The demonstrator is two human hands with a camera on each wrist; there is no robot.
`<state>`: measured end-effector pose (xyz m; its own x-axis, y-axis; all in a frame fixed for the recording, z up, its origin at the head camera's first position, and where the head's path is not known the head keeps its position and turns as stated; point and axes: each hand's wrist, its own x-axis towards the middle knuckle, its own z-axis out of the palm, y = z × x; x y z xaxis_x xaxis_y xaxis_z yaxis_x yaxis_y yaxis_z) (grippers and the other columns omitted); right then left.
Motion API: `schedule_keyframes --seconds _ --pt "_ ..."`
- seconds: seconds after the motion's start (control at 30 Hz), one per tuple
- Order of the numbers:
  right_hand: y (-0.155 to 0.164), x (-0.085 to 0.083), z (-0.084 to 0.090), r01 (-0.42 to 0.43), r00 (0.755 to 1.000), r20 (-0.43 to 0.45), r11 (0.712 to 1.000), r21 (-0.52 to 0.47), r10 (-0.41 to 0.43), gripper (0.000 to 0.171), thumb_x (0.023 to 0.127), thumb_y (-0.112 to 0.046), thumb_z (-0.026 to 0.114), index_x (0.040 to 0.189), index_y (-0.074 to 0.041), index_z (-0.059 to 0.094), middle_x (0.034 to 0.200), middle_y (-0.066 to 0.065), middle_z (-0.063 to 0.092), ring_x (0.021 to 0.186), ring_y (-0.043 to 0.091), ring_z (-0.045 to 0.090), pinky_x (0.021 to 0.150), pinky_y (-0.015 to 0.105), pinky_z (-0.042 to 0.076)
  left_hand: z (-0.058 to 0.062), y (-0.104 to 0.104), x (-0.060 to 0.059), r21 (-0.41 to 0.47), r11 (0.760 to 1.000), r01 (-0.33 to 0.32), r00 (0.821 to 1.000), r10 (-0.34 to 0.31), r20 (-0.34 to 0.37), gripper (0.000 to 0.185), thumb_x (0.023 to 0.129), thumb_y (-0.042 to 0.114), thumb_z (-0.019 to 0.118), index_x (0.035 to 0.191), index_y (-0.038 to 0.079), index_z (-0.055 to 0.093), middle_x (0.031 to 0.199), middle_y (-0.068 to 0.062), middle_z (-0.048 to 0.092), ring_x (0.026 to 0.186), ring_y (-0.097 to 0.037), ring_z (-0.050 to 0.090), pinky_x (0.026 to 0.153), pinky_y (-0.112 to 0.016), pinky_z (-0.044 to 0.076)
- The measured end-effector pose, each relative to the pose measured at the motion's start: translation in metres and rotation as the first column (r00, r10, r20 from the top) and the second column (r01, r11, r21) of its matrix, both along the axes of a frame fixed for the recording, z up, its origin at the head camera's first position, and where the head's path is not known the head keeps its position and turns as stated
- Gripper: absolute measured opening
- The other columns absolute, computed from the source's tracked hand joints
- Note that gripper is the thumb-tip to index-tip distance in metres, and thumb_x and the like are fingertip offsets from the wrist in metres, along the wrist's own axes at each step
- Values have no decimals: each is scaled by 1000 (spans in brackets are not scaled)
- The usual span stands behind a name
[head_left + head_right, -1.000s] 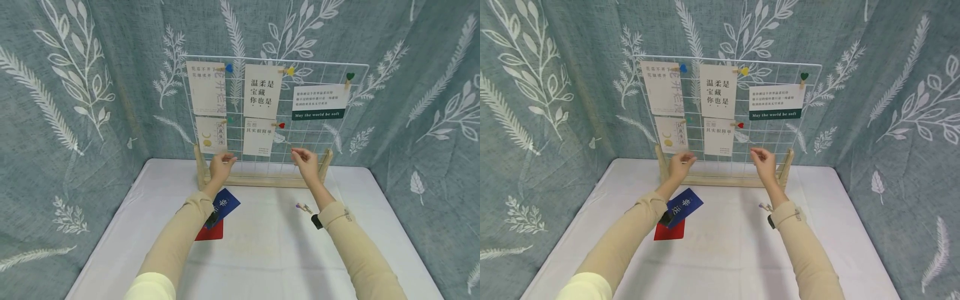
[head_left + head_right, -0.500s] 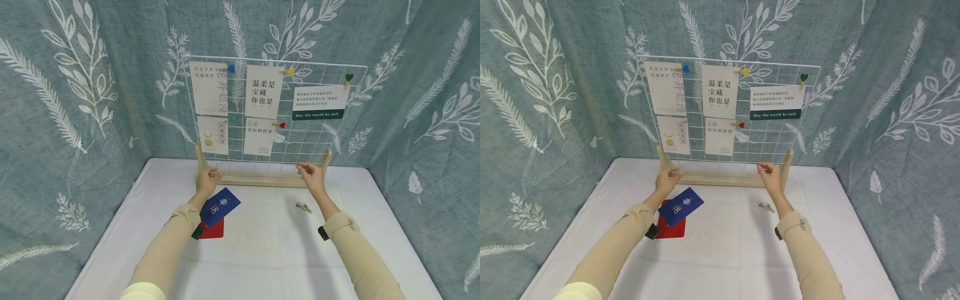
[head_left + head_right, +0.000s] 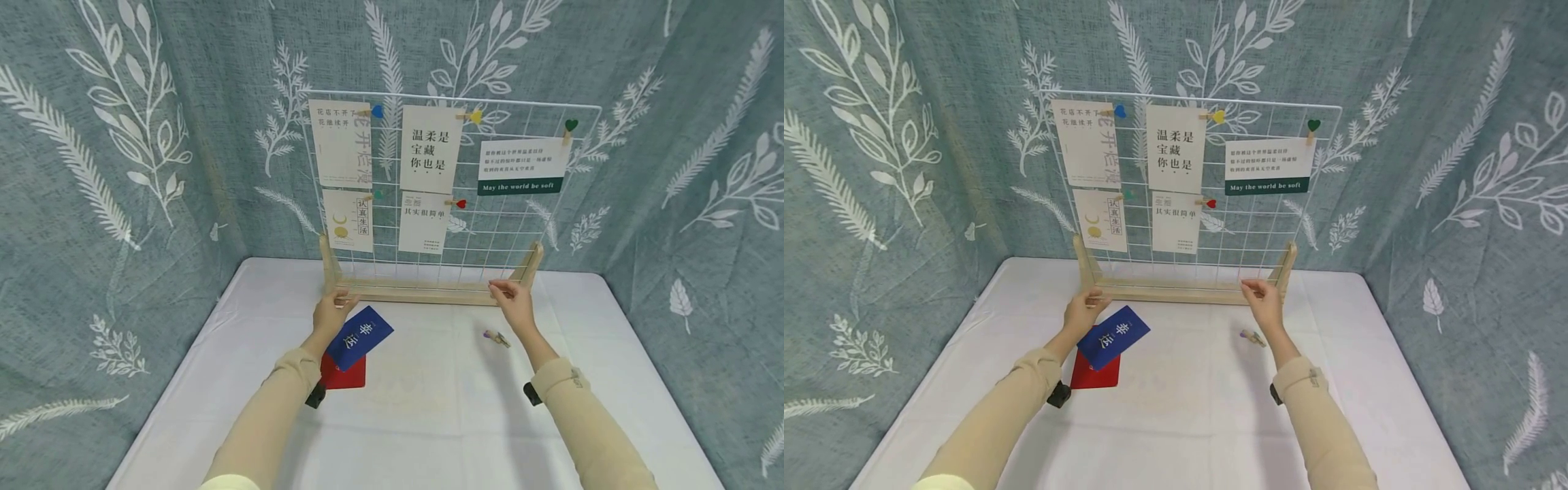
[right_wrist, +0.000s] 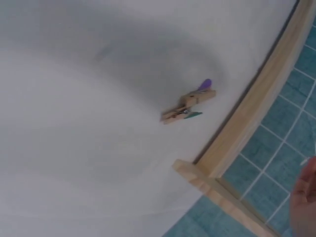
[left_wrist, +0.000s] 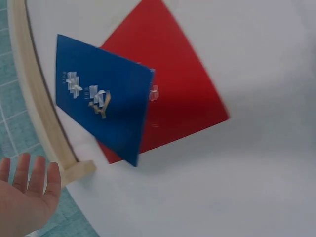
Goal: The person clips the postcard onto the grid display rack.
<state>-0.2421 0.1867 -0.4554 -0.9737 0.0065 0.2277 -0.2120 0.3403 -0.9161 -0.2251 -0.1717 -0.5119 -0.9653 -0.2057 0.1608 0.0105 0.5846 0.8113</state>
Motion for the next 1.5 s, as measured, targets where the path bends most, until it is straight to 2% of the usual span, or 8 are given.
schedule_keyframes --seconds 0.07,0.17,0.63,0.87,1.07,1.17,1.33,1.5 --pt "4 -4 -11 10 1000 10 1000 7 -10 24 94 -4 54 109 14 60 110 34 61 71 -8 55 65 6 45 16 7 17 -17 1000 -17 1000 17 20 41 89 19 65 118 -8 57 106 -29 63 95 -41 63 82 -49 50" --pt "8 -5 -21 18 1000 -1 999 27 -18 24 94 -4 54 109 14 61 109 33 61 70 -10 54 63 7 46 22 9 29 -44 999 -28 997 31 71 41 89 17 64 120 -9 55 109 -30 61 99 -42 60 85 -50 48" --pt "20 -3 -44 72 995 63 996 60 -75 24 94 -4 54 109 13 61 104 33 63 65 -15 50 62 7 46 -8 -7 48 -202 978 -46 970 92 224 50 76 23 77 109 -9 56 97 -29 60 93 -41 56 81 -47 47" --pt "27 -1 -50 76 993 81 992 104 -85 24 94 -4 55 109 13 61 107 32 63 68 -12 52 62 6 45 -11 1 56 -189 971 -147 908 208 363 59 73 26 79 107 -10 46 105 -32 47 104 -46 44 87 -52 40" --pt "35 1 -58 70 994 75 985 158 -83 23 92 -2 56 108 13 62 116 30 60 74 -7 55 66 3 42 -11 5 64 -269 956 -114 848 235 476 85 69 31 81 123 -14 32 114 -35 43 109 -47 44 95 -55 40" --pt "36 3 -63 71 994 68 979 193 -86 22 92 -2 56 107 13 62 115 30 60 77 6 62 67 4 43 -10 7 71 -288 953 -97 818 241 523 95 66 31 83 128 -13 26 117 -36 40 111 -47 42 98 -54 39" --pt "37 9 -69 69 993 73 963 261 -91 22 92 -4 56 105 13 62 109 31 63 89 38 65 75 25 54 -3 14 74 -332 937 -106 790 282 545 99 62 30 87 126 -16 28 115 -36 42 107 -45 45 97 -52 41" --pt "36 13 -75 104 983 110 941 323 -147 23 91 -6 57 103 13 62 104 31 65 92 44 64 79 44 54 -3 22 65 -327 932 -155 737 329 591 99 64 29 87 128 -17 26 117 -37 42 109 -44 47 97 -50 44"
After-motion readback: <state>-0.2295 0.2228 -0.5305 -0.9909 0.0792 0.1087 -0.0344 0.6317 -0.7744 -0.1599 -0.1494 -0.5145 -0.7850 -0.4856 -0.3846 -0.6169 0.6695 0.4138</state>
